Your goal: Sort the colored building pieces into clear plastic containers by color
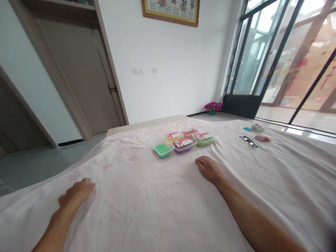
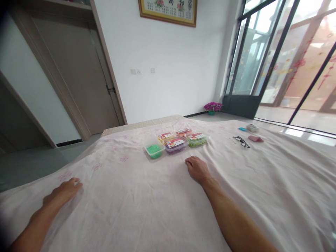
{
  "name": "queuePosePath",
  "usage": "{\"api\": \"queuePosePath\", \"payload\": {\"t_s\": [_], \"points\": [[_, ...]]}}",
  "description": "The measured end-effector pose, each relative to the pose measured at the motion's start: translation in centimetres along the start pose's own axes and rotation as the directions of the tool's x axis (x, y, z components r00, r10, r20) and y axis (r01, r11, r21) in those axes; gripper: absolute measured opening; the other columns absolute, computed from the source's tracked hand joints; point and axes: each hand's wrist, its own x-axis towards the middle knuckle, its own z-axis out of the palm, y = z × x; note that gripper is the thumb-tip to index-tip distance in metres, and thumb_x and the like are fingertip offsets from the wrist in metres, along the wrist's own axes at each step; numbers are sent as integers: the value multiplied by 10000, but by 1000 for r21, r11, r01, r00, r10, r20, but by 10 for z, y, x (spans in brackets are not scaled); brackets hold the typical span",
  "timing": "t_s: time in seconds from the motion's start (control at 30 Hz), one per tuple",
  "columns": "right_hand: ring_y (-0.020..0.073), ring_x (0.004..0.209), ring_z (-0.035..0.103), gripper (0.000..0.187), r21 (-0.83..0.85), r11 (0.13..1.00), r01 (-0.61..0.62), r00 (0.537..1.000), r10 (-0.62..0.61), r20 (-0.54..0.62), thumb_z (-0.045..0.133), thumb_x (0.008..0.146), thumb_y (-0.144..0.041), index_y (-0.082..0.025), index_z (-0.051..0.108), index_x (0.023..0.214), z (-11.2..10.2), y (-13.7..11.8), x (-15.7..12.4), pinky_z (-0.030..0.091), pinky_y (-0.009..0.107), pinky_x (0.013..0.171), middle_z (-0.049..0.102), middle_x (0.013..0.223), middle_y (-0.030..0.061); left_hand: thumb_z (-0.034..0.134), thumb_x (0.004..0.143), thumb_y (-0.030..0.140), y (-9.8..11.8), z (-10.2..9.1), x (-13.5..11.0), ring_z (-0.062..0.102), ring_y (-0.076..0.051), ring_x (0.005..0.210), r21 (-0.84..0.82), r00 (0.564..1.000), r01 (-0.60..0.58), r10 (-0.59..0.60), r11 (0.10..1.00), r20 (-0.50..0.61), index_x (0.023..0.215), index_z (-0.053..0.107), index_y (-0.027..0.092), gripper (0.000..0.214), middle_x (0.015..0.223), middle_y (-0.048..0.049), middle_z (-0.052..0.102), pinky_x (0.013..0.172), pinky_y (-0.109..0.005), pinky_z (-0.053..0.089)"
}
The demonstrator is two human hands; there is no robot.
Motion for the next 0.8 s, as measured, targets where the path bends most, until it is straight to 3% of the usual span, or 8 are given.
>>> {"api": "queuePosePath", "payload": {"t_s": [0.1,0.17,0.43,0.6,0.8], "points": [[199,1016,646,307,-4,1000,5,1000,-5,-12,461,934,-219,-203,748,1041,1,0,1,448,287,922,738,1069,70,487,813,463,30,6,-12,563,-460,1238,16,994,102,-101,995,-47,1390,538,184,643,1420,-226,553,985,-679,413],[198,1008,644,304,-9,1000,7,1000,-7,-16,461,934,-217,-205,746,1040,2,1,1,448,285,913,737,1058,67,462,837,434,52,11,-23,500,-414,1323,13,994,87,-86,996,-69,1427,496,194,638,1458,-194,531,1044,-656,383],[191,1006,631,297,-45,999,7,1000,-7,-4,464,950,-215,-207,748,1037,2,-4,1,431,275,902,731,1027,70,371,898,408,112,34,-52,407,-373,1396,30,993,74,-71,997,-92,1429,495,213,579,1500,-184,483,1061,-622,362],[193,975,619,295,-93,993,78,997,-76,24,447,976,-216,-204,739,1018,1,-16,-1,425,281,876,717,991,74,299,944,411,121,51,-63,349,-360,1444,77,989,36,-24,996,-148,1433,508,222,565,1543,-157,444,1131,-619,258],[203,953,593,281,-205,952,227,972,-208,110,438,991,-194,-191,718,966,7,-26,7,414,293,857,684,969,88,288,953,381,112,53,-69,417,-297,1405,113,977,-72,93,991,-190,1404,540,187,552,1489,-146,517,1147,-524,287]]}}
